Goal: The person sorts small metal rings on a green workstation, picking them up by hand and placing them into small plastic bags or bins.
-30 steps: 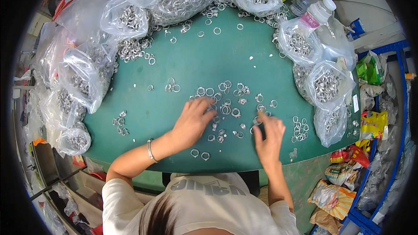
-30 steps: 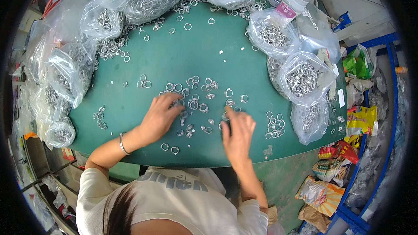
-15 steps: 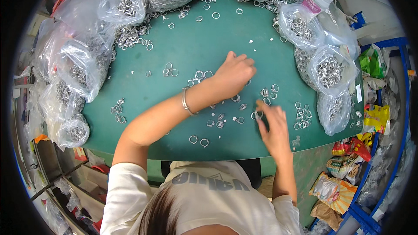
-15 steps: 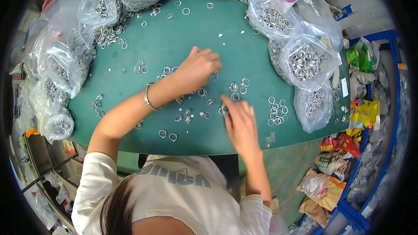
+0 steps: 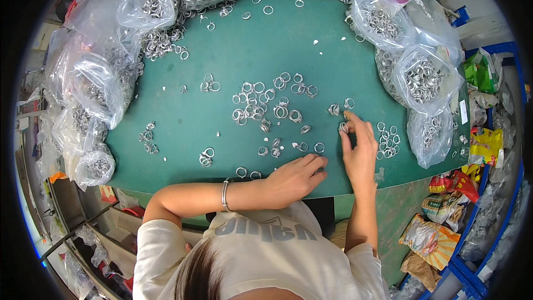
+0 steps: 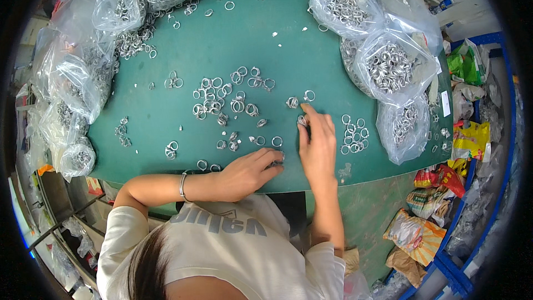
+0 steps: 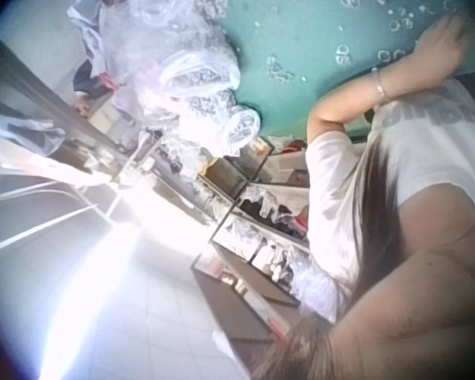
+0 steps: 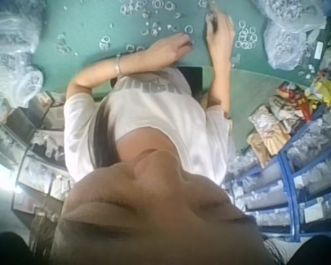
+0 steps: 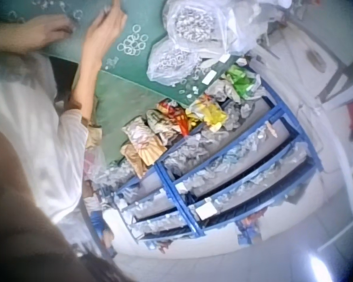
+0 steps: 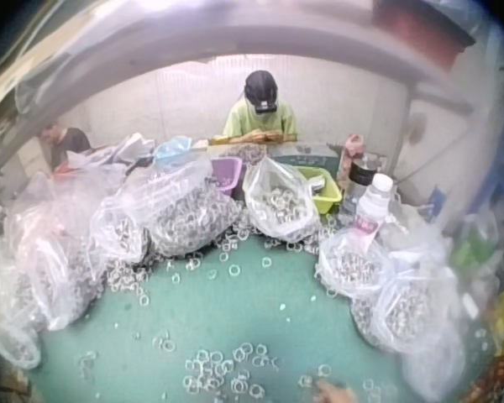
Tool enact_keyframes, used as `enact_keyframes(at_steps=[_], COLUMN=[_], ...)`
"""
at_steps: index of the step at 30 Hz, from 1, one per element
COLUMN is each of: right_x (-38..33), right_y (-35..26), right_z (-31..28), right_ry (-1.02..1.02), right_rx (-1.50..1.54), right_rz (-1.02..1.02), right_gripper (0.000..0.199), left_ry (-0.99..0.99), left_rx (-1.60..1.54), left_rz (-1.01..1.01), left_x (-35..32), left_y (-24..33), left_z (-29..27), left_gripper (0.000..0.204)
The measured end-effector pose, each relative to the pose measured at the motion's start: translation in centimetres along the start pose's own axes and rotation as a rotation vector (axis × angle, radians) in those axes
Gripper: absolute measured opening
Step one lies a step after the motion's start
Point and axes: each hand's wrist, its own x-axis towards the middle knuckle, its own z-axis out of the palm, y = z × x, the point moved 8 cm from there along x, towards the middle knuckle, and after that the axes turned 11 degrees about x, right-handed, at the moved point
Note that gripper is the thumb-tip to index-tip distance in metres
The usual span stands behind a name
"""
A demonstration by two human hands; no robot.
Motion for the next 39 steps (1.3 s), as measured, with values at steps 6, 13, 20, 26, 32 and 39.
enact_keyframes(at_steps=[6,13,20,26,32,39], right_x=[-2.0,-1.8,-4.1,-4.0,-4.5,-4.8], right_y=[0.6,2.1,1.1,-0.2,-0.9,-1.9], right_z=[-2.2,-3.9,-1.5,-3.3,-0.8,-0.3], right_ry=[0.105,0.201,-0.034,0.058,-0.141,-0.133], right_rx=[-0.036,-0.025,0.317,-0.011,0.097,0.108], right_rz=[-0.084,0.076,0.182,0.123,0.082,-0.029], right_gripper=[0.038,0.035,0.045,0.040,0.046,0.046], left_ry=[-0.043,-0.096,0.113,0.106,0.109,0.076], left_rx=[0.144,0.066,0.098,0.314,0.135,-0.072], left_rz=[-0.051,-0.180,-0.440,-0.478,-0.354,-0.354], left_x=[-0.9,-1.5,-2.0,-1.0,-0.4,-2.1], left_y=[-0.1,-1.4,-2.8,-5.2,-3.2,-2.3], left_z=[0.0,0.2,-2.6,-2.5,-2.2,0.4], left_gripper=[0.043,0.041,0.040,0.037,0.035,0.032])
